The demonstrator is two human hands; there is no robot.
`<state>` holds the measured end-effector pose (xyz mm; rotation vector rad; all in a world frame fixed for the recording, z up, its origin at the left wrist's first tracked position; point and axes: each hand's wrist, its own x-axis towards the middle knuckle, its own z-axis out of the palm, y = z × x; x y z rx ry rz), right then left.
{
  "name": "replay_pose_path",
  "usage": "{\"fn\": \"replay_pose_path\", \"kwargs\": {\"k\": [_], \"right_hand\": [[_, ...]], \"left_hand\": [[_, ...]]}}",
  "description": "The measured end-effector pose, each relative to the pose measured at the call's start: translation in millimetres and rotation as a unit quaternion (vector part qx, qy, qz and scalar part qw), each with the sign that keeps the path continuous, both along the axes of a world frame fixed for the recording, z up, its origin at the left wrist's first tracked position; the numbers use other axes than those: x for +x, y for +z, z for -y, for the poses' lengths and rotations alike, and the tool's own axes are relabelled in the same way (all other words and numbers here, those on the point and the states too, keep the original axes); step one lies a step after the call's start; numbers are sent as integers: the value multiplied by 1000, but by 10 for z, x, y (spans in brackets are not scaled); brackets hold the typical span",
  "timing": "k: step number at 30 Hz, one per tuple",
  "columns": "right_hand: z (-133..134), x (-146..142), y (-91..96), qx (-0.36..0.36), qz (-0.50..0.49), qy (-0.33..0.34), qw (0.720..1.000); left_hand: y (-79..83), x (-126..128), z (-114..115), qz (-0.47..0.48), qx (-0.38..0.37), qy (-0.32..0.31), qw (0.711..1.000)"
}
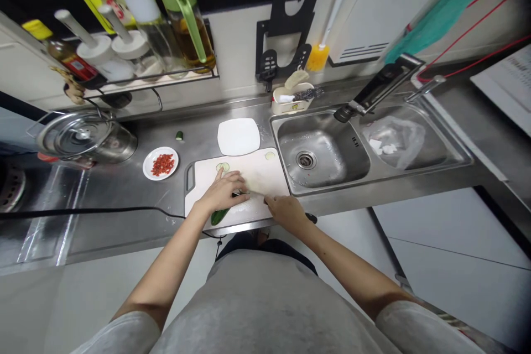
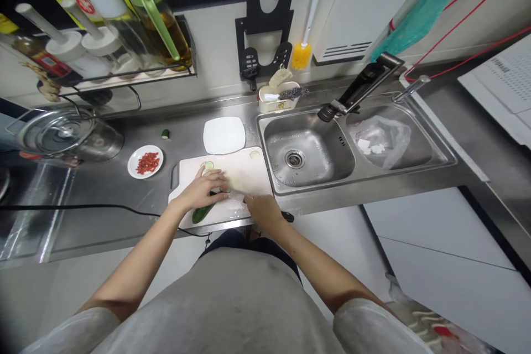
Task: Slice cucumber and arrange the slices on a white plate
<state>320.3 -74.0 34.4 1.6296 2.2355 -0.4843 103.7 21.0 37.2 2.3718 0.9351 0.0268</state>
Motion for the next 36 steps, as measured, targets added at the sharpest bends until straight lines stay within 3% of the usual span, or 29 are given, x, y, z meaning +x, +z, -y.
{"fn": "replay_pose_path", "kwargs": {"k": [8, 13, 16, 20, 23, 30, 36], "right_hand": [[-50, 34, 29, -3, 24, -1, 1000], [-65, 63, 9, -15, 51, -15, 998], [-47, 116, -38, -2, 51, -41, 998], [-9, 200, -93, 0, 41, -69, 997], [20, 246, -115, -10, 37, -87, 995], [59, 275, -179, -5, 19, -111, 994], [46, 283, -226, -20, 23, -123, 992]], "left_hand": [[116, 60, 73, 34, 17, -7, 999], [73, 88, 137, 101, -2, 48, 994], [-69, 61, 106, 147, -22, 163, 975], [-286, -24, -56, 108, -24, 385, 916], [-409, -51, -219, 51, -33, 460, 886], [-647, 58, -467, -1, -91, 480, 872], [-743, 49, -549, -50, -10, 471, 881]]}}
